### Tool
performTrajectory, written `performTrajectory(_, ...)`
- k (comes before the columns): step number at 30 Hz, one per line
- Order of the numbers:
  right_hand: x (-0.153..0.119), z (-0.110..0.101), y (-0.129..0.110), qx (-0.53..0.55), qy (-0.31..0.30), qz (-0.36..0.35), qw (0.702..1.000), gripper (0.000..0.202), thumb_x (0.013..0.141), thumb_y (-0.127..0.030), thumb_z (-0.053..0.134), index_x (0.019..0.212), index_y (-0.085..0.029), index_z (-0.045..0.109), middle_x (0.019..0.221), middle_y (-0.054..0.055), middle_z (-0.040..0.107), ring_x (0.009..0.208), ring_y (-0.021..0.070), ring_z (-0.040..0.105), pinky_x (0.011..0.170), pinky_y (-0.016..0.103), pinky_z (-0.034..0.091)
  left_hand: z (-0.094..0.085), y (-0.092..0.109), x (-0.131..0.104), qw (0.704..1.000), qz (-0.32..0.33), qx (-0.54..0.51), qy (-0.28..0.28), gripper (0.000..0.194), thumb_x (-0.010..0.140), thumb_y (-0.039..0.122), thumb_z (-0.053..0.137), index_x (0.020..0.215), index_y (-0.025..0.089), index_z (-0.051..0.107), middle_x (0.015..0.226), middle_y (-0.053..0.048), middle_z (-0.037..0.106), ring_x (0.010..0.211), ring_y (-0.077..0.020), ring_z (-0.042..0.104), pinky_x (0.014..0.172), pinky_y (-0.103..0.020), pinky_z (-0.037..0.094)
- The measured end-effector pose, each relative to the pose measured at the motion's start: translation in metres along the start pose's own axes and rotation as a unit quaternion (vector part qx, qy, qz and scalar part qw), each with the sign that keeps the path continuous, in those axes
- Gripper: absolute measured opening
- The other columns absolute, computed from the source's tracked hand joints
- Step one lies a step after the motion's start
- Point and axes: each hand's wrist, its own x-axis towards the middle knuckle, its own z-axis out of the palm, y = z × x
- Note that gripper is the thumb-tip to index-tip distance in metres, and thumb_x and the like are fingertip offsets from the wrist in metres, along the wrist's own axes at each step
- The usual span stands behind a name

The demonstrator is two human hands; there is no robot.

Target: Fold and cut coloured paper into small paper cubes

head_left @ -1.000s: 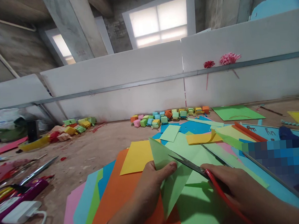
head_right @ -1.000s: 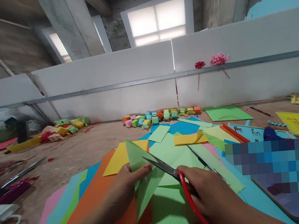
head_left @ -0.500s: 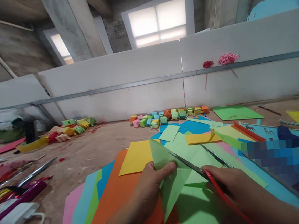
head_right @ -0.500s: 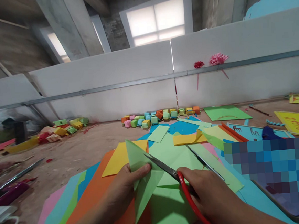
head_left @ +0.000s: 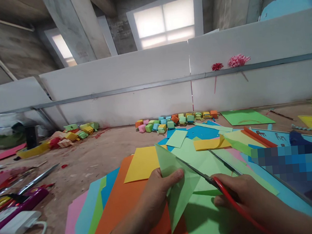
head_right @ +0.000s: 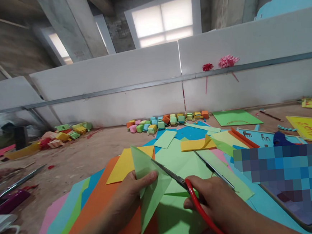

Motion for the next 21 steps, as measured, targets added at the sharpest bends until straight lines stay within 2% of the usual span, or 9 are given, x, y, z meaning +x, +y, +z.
performTrajectory(5, 0.000, 0.001, 0.003, 0.019, 0.008, -0.014, 1.000, 0.027, 0.090, -0.048, 0.049, 0.080, -0.024, 0.052, 0.064, -0.002, 0.055, 0.060, 0.0146, 0.049, 0.056, 0.023, 0.036, -0.001, 0.003, -0.001, 1.000, 0.018, 0.001, -0.006, 0.047, 0.061, 0.043, 0.087, 0.092, 0.011, 0.073, 0.080, -0.010, 0.074, 0.070, -0.0222, 0.069, 0.071, -0.031, 0.055)
performTrajectory(8, -0.002, 0.001, 0.002, 0.030, 0.006, -0.017, 0.999, 0.023, 0.090, -0.044, 0.051, 0.082, -0.023, 0.056, 0.067, -0.002, 0.059, 0.062, 0.0144, 0.052, 0.057, 0.023, 0.038, -0.003, 0.007, 0.000, 0.998, 0.052, 0.005, 0.020, 0.044, 0.064, 0.048, 0.084, 0.087, 0.013, 0.073, 0.075, -0.007, 0.072, 0.065, -0.0184, 0.066, 0.065, -0.027, 0.053)
performTrajectory(11, -0.002, 0.000, -0.002, 0.041, 0.006, -0.016, 0.999, 0.024, 0.089, -0.044, 0.052, 0.081, -0.023, 0.059, 0.068, -0.001, 0.062, 0.063, 0.0145, 0.054, 0.057, 0.022, 0.040, -0.006, 0.011, 0.002, 0.995, 0.091, 0.009, 0.044, 0.038, 0.062, 0.045, 0.086, 0.080, 0.014, 0.072, 0.072, -0.004, 0.070, 0.063, -0.0151, 0.063, 0.062, -0.024, 0.051)
performTrajectory(17, -0.004, -0.003, -0.012, 0.105, 0.002, -0.037, 0.994, 0.024, 0.091, -0.041, 0.048, 0.082, -0.024, 0.063, 0.078, 0.001, 0.070, 0.069, 0.0178, 0.064, 0.061, 0.024, 0.047, -0.006, 0.013, 0.002, 0.995, 0.088, 0.008, 0.049, 0.040, 0.058, 0.048, 0.087, 0.073, 0.014, 0.071, 0.069, -0.005, 0.069, 0.062, -0.0161, 0.062, 0.061, -0.025, 0.050)
performTrajectory(21, -0.007, 0.001, -0.018, 0.113, 0.032, -0.038, 0.992, 0.021, 0.090, -0.039, 0.050, 0.086, -0.025, 0.064, 0.080, 0.001, 0.072, 0.070, 0.0187, 0.065, 0.063, 0.025, 0.049, -0.005, 0.011, 0.001, 0.994, 0.103, 0.015, 0.041, 0.039, 0.061, 0.048, 0.086, 0.073, 0.014, 0.072, 0.067, -0.005, 0.068, 0.061, -0.0153, 0.061, 0.060, -0.024, 0.049)
